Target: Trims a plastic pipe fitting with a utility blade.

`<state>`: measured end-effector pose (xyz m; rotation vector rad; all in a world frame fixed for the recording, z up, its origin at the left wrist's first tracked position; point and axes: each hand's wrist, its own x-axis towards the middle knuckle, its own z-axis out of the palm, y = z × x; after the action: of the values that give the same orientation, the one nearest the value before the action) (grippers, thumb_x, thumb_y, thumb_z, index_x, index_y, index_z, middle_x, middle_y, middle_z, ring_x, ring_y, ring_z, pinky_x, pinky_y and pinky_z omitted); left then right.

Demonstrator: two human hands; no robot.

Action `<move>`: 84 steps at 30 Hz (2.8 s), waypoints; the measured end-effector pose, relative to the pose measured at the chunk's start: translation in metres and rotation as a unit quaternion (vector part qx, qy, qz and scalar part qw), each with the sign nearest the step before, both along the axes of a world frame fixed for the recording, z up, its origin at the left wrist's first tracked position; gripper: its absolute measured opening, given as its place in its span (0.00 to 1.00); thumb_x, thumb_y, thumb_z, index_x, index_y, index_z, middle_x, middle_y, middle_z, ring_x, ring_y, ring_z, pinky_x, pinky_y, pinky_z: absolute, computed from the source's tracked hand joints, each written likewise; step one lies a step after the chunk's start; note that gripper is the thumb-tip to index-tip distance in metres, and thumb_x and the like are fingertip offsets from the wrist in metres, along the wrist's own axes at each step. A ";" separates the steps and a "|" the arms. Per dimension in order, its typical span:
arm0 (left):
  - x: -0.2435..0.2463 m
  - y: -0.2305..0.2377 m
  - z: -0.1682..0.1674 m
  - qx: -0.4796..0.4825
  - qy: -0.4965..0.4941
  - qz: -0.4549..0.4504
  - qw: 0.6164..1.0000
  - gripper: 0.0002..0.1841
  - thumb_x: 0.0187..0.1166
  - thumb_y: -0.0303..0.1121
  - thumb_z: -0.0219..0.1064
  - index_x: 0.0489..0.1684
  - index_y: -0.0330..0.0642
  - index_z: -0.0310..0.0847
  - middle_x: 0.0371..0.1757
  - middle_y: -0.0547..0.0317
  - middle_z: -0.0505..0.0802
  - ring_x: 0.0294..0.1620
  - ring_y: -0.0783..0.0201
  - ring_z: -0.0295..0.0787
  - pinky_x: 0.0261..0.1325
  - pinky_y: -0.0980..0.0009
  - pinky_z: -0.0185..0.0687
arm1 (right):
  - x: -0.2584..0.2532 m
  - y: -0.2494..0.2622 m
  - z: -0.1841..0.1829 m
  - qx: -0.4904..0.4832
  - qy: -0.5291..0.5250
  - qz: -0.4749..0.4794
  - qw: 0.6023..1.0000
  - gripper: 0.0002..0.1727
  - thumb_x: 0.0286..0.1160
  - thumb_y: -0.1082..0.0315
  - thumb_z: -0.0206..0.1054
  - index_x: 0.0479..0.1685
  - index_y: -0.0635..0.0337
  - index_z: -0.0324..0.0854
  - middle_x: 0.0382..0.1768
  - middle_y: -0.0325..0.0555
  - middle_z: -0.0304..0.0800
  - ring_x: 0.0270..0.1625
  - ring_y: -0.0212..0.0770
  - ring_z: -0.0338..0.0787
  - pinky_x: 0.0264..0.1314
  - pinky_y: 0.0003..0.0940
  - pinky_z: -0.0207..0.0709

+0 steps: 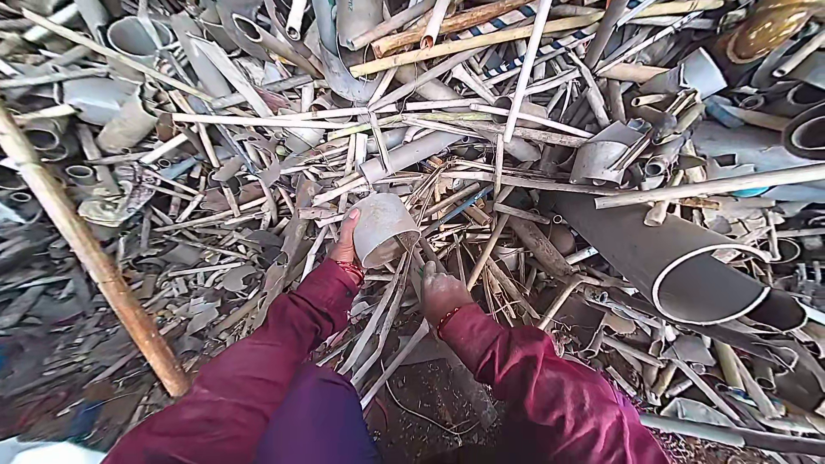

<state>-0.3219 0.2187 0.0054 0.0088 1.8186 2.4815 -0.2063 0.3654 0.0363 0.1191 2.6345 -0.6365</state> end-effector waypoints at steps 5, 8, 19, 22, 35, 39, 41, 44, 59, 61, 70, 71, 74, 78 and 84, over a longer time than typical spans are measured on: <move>0.003 0.003 0.000 -0.041 0.007 0.010 0.999 0.24 0.91 0.54 0.47 0.77 0.50 0.68 0.57 0.63 0.88 0.56 0.74 0.87 0.57 0.72 0.85 | 0.001 0.000 0.003 -0.071 -0.003 0.029 0.997 0.26 0.94 0.64 0.50 0.85 0.67 0.59 0.72 0.67 0.80 0.75 0.61 0.83 0.76 0.56 0.74; 0.004 0.007 -0.001 -0.056 -0.001 -0.012 0.998 0.25 0.91 0.53 0.46 0.77 0.48 0.67 0.57 0.61 0.88 0.54 0.71 0.87 0.56 0.69 0.85 | -0.001 -0.004 0.005 0.015 -0.019 -0.047 0.999 0.32 0.87 0.73 0.51 0.90 0.65 0.50 0.71 0.65 0.82 0.72 0.60 0.86 0.69 0.56 0.79; 0.019 0.021 0.016 -0.112 -0.045 0.030 0.992 0.22 0.93 0.49 0.48 0.73 0.46 0.71 0.55 0.62 0.88 0.53 0.75 0.87 0.56 0.75 0.83 | 0.008 -0.006 0.006 -0.030 -0.027 -0.019 0.999 0.28 0.90 0.71 0.52 0.86 0.69 0.54 0.73 0.67 0.79 0.75 0.61 0.83 0.74 0.55 0.76; 0.006 0.008 0.005 -0.103 -0.050 0.032 0.993 0.28 0.91 0.54 0.50 0.80 0.45 0.67 0.67 0.53 0.85 0.64 0.65 0.83 0.66 0.62 0.80 | 0.010 -0.005 0.002 -0.047 -0.035 0.046 0.997 0.27 0.92 0.67 0.53 0.85 0.70 0.58 0.75 0.68 0.77 0.77 0.62 0.80 0.76 0.57 0.73; 0.008 -0.001 0.021 -0.101 -0.075 0.086 0.988 0.29 0.90 0.52 0.54 0.78 0.37 0.69 0.68 0.45 0.85 0.65 0.61 0.84 0.69 0.61 0.78 | 0.009 -0.002 -0.009 0.054 -0.009 -0.037 0.998 0.30 0.93 0.69 0.45 0.93 0.61 0.48 0.67 0.66 0.85 0.70 0.63 0.87 0.67 0.59 0.79; 0.008 -0.004 0.021 -0.090 -0.080 0.088 0.989 0.30 0.91 0.50 0.53 0.81 0.35 0.66 0.73 0.43 0.82 0.70 0.59 0.81 0.72 0.60 0.76 | 0.015 -0.008 -0.015 0.018 -0.046 0.056 0.997 0.30 0.93 0.65 0.50 0.90 0.65 0.53 0.71 0.69 0.80 0.74 0.65 0.82 0.73 0.62 0.74; 0.007 -0.008 0.021 -0.091 -0.074 0.085 0.990 0.29 0.92 0.51 0.51 0.80 0.38 0.67 0.72 0.45 0.83 0.68 0.61 0.81 0.71 0.61 0.75 | 0.015 -0.007 -0.012 0.069 -0.032 0.003 0.997 0.30 0.92 0.68 0.47 0.91 0.62 0.50 0.68 0.67 0.84 0.71 0.64 0.86 0.68 0.60 0.78; 0.004 -0.011 0.018 -0.078 -0.060 0.104 0.990 0.28 0.90 0.51 0.55 0.79 0.40 0.69 0.70 0.48 0.85 0.68 0.62 0.83 0.71 0.60 0.77 | 0.017 -0.007 -0.013 0.064 -0.026 -0.009 0.998 0.29 0.93 0.68 0.45 0.91 0.63 0.50 0.67 0.67 0.85 0.70 0.64 0.87 0.68 0.59 0.79; 0.016 0.001 0.022 -0.137 -0.083 0.081 0.984 0.29 0.90 0.50 0.55 0.77 0.32 0.69 0.69 0.41 0.84 0.66 0.59 0.83 0.71 0.62 0.76 | 0.003 -0.007 -0.006 0.063 -0.026 -0.003 0.998 0.32 0.89 0.72 0.50 0.92 0.63 0.48 0.70 0.66 0.83 0.72 0.64 0.86 0.69 0.59 0.79; 0.019 0.005 0.025 -0.145 -0.082 0.075 0.983 0.30 0.90 0.51 0.54 0.78 0.33 0.69 0.70 0.42 0.83 0.67 0.60 0.82 0.71 0.61 0.75 | 0.001 -0.007 -0.008 0.019 -0.024 0.017 0.999 0.28 0.91 0.69 0.50 0.89 0.66 0.53 0.72 0.68 0.81 0.74 0.63 0.84 0.73 0.58 0.76; 0.013 0.006 0.013 -0.145 -0.102 0.076 0.981 0.33 0.88 0.56 0.56 0.79 0.36 0.70 0.71 0.43 0.83 0.70 0.57 0.82 0.73 0.56 0.75 | -0.008 0.000 -0.011 -0.028 -0.023 0.022 0.999 0.28 0.93 0.66 0.51 0.88 0.67 0.56 0.77 0.67 0.76 0.79 0.61 0.79 0.79 0.56 0.70; 0.015 0.008 0.014 -0.143 -0.111 0.079 0.980 0.32 0.87 0.55 0.57 0.78 0.37 0.70 0.71 0.44 0.84 0.69 0.58 0.82 0.72 0.56 0.75 | -0.009 0.000 -0.013 -0.053 -0.024 0.026 0.998 0.28 0.94 0.64 0.51 0.87 0.68 0.58 0.78 0.68 0.75 0.81 0.61 0.77 0.82 0.56 0.68; 0.021 0.013 0.021 -0.146 -0.105 0.056 0.982 0.31 0.90 0.54 0.54 0.78 0.35 0.69 0.70 0.43 0.84 0.67 0.58 0.82 0.71 0.59 0.76 | -0.007 -0.003 -0.008 0.006 -0.018 -0.023 1.000 0.30 0.91 0.69 0.49 0.91 0.66 0.51 0.74 0.66 0.79 0.76 0.60 0.82 0.75 0.55 0.75; 0.024 0.014 0.025 -0.123 -0.090 0.062 0.986 0.28 0.90 0.52 0.53 0.80 0.43 0.68 0.71 0.51 0.83 0.67 0.65 0.81 0.70 0.62 0.76 | -0.006 0.003 -0.017 -0.122 -0.017 0.046 0.991 0.26 0.93 0.63 0.54 0.83 0.69 0.63 0.71 0.70 0.79 0.74 0.61 0.82 0.77 0.55 0.72; -0.002 -0.011 0.008 -0.064 -0.087 0.099 0.989 0.33 0.87 0.57 0.56 0.83 0.44 0.65 0.75 0.46 0.81 0.73 0.56 0.80 0.72 0.54 0.76 | -0.001 0.014 -0.007 0.006 -0.017 -0.001 1.000 0.28 0.92 0.67 0.51 0.89 0.64 0.54 0.69 0.67 0.83 0.72 0.63 0.85 0.72 0.59 0.77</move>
<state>-0.3241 0.2077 0.0132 -0.3995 1.9854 2.3918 -0.2077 0.3796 0.0294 0.1352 2.6072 -0.6133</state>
